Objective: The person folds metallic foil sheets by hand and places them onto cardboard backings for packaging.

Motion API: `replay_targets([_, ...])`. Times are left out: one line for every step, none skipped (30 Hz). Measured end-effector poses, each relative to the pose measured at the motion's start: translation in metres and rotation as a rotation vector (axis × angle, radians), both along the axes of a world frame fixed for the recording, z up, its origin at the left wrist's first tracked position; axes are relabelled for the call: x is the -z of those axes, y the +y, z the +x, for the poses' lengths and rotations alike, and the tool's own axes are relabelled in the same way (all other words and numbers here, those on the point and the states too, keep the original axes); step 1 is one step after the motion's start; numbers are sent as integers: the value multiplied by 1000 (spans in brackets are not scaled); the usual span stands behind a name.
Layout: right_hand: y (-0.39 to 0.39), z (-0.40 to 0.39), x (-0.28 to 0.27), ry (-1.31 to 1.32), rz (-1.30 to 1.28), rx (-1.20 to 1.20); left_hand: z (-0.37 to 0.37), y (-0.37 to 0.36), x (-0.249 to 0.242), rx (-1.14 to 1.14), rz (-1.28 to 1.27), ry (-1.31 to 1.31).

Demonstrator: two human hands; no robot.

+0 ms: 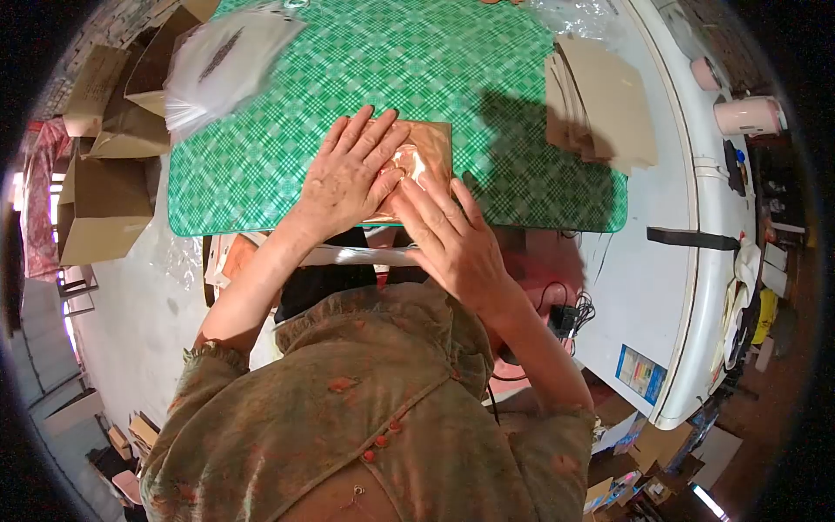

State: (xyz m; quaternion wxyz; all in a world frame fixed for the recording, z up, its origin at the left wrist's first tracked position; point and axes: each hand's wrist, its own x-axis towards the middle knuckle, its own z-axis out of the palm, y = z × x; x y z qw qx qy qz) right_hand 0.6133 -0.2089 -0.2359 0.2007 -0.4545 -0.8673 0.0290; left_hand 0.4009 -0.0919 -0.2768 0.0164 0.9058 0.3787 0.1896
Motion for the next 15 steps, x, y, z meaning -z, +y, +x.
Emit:
replay_targets([1, 3, 12, -32, 16, 13, 0, 0, 0, 1, -1, -1])
replay_targets([4, 4, 23, -65, 34, 26, 0, 0, 0, 1, 0, -2])
replay_targets([8, 4, 36, 0, 63, 65, 0, -1, -1, 1, 0, -5])
replay_targets([8, 4, 44, 6, 106, 72, 0, 0, -1, 5, -5, 1])
replay_targets([10, 3, 50, 11, 151, 78, -1, 1, -1, 8, -8, 6])
replay_targets([11, 2, 52, 17, 195, 84, -1, 1, -1, 10, -12, 11])
replay_targets([10, 2, 53, 25, 199, 86, -2, 1, 0, 15, -3, 9])
replay_targets([10, 3, 52, 32, 204, 89, -3, 1, 0, 19, 6, 5])
replay_targets([11, 3, 52, 39, 211, 90, -4, 1, -2, 22, 17, 2])
replay_targets([10, 3, 53, 48, 212, 91, -6, 0, -5, 47, 9, -24])
replay_targets([10, 3, 54, 57, 213, 94, -10, -3, -9, 74, 1, -49])
replay_targets([9, 3, 54, 65, 214, 99, -13, -6, -15, 103, -8, -75])
replay_targets([9, 4, 53, 69, 209, 104, -17, -9, -20, 194, -65, -139])
replay_targets([9, 3, 53, 74, 204, 107, -21, -17, -21, 231, -108, -114])
replay_targets([9, 3, 53, 81, 200, 108, -25, -25, -22, 266, -149, -88])
